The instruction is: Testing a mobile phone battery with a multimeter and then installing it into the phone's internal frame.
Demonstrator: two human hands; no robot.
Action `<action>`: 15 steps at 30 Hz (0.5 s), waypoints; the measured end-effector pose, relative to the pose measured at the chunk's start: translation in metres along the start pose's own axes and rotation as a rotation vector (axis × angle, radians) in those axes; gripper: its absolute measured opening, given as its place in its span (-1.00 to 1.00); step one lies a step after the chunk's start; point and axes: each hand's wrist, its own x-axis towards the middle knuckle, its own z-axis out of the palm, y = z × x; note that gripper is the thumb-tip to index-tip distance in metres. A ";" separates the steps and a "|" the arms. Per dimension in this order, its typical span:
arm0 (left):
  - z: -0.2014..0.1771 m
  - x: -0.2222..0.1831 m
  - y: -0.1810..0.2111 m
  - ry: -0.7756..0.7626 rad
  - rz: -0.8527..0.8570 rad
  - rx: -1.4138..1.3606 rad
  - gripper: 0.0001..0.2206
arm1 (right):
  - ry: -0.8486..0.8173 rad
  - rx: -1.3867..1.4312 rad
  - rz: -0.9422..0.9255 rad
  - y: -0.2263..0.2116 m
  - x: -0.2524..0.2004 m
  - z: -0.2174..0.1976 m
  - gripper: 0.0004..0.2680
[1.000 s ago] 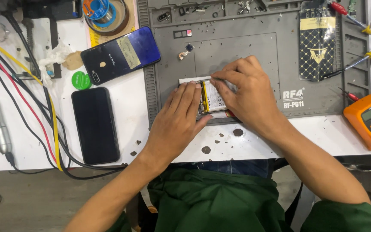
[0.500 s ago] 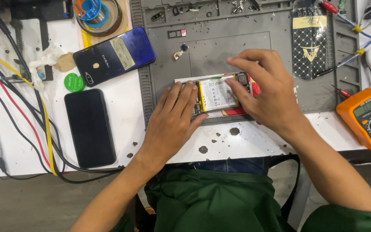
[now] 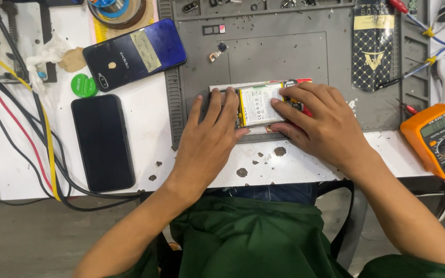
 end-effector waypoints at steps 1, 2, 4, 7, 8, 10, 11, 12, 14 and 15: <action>0.002 0.002 -0.003 0.015 0.005 -0.008 -0.38 | 0.015 -0.011 -0.017 0.002 0.002 0.001 -0.72; 0.006 0.001 -0.005 0.024 0.005 0.001 -0.38 | 0.025 -0.018 -0.021 0.002 0.002 0.000 -0.72; 0.014 -0.002 -0.010 0.065 -0.021 -0.345 -0.36 | 0.010 -0.040 -0.012 0.001 -0.001 0.001 -0.70; 0.012 -0.003 -0.009 0.096 -0.051 -0.394 -0.32 | 0.011 -0.018 -0.018 -0.002 0.000 -0.002 -0.73; 0.012 -0.003 -0.010 0.098 -0.048 -0.394 -0.32 | 0.013 -0.021 -0.015 -0.002 -0.001 -0.002 -0.73; 0.013 -0.004 -0.011 0.077 0.014 -0.274 -0.41 | 0.040 -0.085 -0.052 -0.002 -0.004 0.000 -0.77; 0.013 -0.003 -0.012 0.070 0.012 -0.273 -0.41 | 0.039 -0.077 -0.052 -0.001 -0.004 0.000 -0.77; 0.012 -0.002 -0.012 0.058 0.022 -0.243 -0.40 | 0.048 -0.094 -0.069 0.000 -0.004 0.000 -0.79; 0.011 -0.004 -0.015 0.032 0.037 -0.213 -0.40 | 0.057 -0.100 -0.080 0.000 -0.005 0.004 -0.81; 0.011 -0.003 -0.015 0.022 0.042 -0.208 -0.40 | 0.047 -0.120 -0.090 0.001 -0.007 0.005 -0.79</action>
